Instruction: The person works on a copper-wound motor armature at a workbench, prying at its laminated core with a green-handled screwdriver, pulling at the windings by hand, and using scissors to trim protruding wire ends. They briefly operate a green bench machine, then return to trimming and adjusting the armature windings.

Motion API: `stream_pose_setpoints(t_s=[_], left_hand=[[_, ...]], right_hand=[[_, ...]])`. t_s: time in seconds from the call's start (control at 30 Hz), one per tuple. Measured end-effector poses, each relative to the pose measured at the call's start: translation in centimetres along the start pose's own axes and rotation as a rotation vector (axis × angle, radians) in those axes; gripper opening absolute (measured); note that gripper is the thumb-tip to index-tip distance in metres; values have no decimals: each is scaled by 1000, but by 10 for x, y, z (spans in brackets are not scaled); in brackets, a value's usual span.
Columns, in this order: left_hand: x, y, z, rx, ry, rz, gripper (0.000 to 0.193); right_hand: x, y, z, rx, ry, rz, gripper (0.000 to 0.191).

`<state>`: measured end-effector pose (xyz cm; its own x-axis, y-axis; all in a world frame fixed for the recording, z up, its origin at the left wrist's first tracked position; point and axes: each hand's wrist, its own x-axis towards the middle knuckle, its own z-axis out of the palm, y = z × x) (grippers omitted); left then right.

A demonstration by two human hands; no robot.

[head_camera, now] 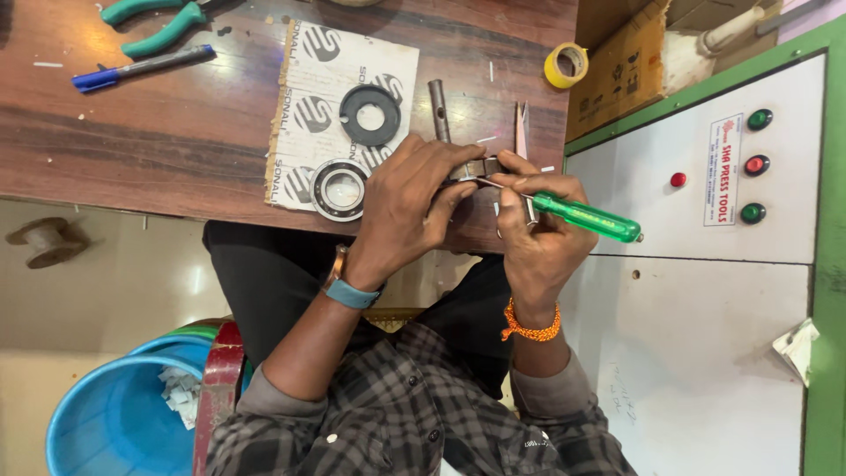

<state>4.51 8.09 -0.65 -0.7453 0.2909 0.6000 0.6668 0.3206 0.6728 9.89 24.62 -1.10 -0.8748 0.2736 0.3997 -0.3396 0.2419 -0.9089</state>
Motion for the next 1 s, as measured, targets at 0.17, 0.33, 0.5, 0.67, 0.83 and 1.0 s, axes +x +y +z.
stream_pose_setpoints(t_s=[0.17, 0.33, 0.5, 0.67, 0.83, 1.0], left_hand=[[1, -1, 2, 18, -7, 18, 38], [0, -3, 4, 44, -13, 21, 40], [-1, -7, 3, 19, -49, 13, 40], [0, -11, 0, 51, -83, 52, 47], [-21, -5, -3, -250, 138, -94, 68], [-35, -14, 7, -223, 161, -199, 40]], right_hand=[[-6, 5, 10, -43, 7, -184, 16], [-3, 9, 2, -36, -14, -149, 15], [7, 17, -16, -9, -119, -123, 15], [8, 28, -14, 5, -108, -174, 16], [11, 29, -10, 106, -25, -90, 15], [21, 30, -16, 370, -135, -106, 17]])
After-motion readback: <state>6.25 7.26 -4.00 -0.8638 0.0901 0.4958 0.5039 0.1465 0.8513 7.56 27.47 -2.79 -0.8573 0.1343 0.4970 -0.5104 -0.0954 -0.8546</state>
